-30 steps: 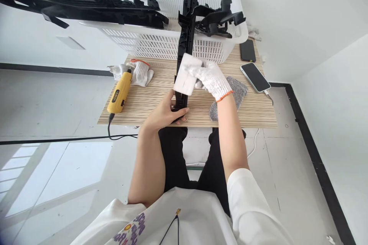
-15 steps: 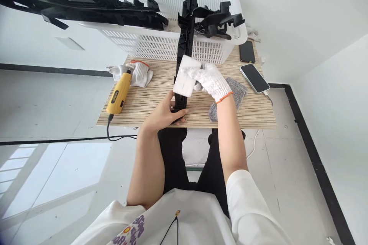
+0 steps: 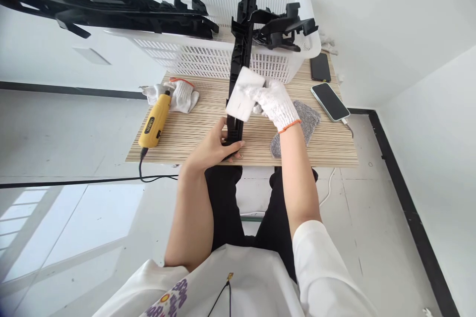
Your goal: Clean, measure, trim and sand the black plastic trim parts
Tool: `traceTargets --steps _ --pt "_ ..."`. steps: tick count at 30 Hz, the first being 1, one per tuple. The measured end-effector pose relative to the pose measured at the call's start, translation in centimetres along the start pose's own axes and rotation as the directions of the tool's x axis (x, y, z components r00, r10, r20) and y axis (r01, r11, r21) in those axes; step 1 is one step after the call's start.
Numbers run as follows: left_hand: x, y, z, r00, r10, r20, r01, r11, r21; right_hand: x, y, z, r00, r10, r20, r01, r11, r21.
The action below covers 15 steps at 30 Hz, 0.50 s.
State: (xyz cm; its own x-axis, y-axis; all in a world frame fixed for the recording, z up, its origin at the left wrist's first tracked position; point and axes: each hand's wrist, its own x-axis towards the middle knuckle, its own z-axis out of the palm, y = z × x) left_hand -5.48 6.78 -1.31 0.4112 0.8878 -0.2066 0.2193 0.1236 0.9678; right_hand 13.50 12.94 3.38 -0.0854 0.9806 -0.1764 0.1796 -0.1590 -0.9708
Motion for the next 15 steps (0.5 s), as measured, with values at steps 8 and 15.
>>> traceTargets --steps 8,15 --pt "0.1 0.0 0.0 1.000 0.000 -0.007 0.000 1.000 -0.008 -0.2 0.0 0.2 0.999 -0.019 -0.035 0.020 1.000 0.006" --pt "0.0 -0.1 -0.1 1.000 0.011 0.016 -0.011 1.000 -0.018 -0.8 1.0 -0.5 0.992 0.023 0.126 -0.029 0.999 0.046"
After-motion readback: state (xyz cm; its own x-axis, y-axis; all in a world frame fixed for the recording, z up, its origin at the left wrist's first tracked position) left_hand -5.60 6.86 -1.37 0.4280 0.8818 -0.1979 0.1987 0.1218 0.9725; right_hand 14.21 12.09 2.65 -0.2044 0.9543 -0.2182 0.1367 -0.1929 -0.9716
